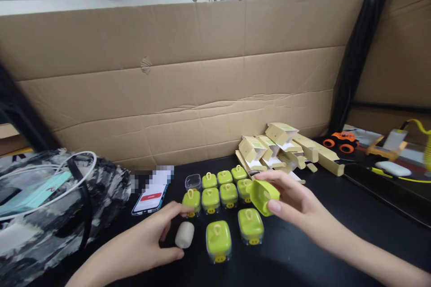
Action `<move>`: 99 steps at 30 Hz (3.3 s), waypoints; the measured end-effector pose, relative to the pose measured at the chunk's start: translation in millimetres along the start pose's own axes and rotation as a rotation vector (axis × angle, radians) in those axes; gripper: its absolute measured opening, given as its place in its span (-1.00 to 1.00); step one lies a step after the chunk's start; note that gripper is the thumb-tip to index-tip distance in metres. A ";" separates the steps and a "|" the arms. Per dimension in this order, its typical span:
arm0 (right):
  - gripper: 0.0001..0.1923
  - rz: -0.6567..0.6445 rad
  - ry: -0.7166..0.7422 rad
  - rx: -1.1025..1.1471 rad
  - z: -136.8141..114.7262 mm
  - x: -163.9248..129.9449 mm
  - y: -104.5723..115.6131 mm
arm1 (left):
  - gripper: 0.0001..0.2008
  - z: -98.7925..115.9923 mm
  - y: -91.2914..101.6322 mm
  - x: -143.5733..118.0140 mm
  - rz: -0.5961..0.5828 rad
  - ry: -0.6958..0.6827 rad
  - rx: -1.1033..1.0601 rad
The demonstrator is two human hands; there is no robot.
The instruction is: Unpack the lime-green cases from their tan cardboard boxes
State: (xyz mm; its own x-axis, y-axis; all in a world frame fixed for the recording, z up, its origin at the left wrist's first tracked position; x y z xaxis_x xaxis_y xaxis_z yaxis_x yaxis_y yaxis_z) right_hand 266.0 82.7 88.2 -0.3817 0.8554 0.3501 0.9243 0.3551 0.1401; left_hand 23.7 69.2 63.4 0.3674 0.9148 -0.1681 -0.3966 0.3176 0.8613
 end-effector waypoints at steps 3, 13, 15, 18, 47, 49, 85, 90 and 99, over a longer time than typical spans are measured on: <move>-0.58 0.068 0.150 -0.144 -8.1 -4.4 -2.6 | -0.71 36.3 16.7 2.8 0.193 -0.140 -0.111; -0.37 -0.118 0.436 -0.447 -37.5 -32.7 -40.3 | -0.70 82.5 -43.7 35.9 0.257 -0.270 -1.093; -0.40 -0.071 0.406 -0.387 -39.7 -31.3 -34.6 | -0.71 76.3 -37.3 30.1 0.316 -0.266 -1.107; -0.68 -0.007 0.280 -0.241 -30.0 -24.1 -25.6 | -0.71 75.0 -34.8 22.2 0.311 -0.223 -1.106; -0.41 -0.061 0.506 -0.733 -49.1 -25.0 -24.1 | -0.80 98.0 -9.8 -7.1 0.593 -0.431 -0.357; -0.50 0.000 0.332 -0.808 -37.2 -9.2 -1.0 | -0.84 93.9 8.4 -9.8 0.627 -0.424 -0.267; -0.56 -0.494 0.088 -1.233 16.5 10.7 -40.7 | -0.87 100.9 -41.1 26.6 0.415 -0.454 0.441; -0.38 -0.464 0.122 -1.188 10.5 13.2 -43.3 | -0.76 100.6 -49.2 30.8 0.408 -0.465 0.516; -0.47 -0.405 0.110 -0.929 -16.8 4.2 -51.7 | -0.17 75.5 -62.9 22.0 0.296 -0.365 -0.223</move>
State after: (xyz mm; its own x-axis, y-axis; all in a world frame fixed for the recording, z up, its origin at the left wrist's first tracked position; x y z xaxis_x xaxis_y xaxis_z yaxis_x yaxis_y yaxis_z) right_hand 216.6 61.6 98.0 -0.7072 0.6801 0.1930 0.3816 0.1374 0.9140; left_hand 120.2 50.5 41.8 0.4657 0.8396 0.2796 -0.6832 0.1403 0.7166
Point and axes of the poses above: each hand's wrist, its own x-axis towards the middle knuckle, its own y-axis out of the back of the hand, z = x × y, the point moved 10 cm from there along x, towards the middle knuckle, and after that the axes turned 4 degrees about -y, right-handed, at the moved point
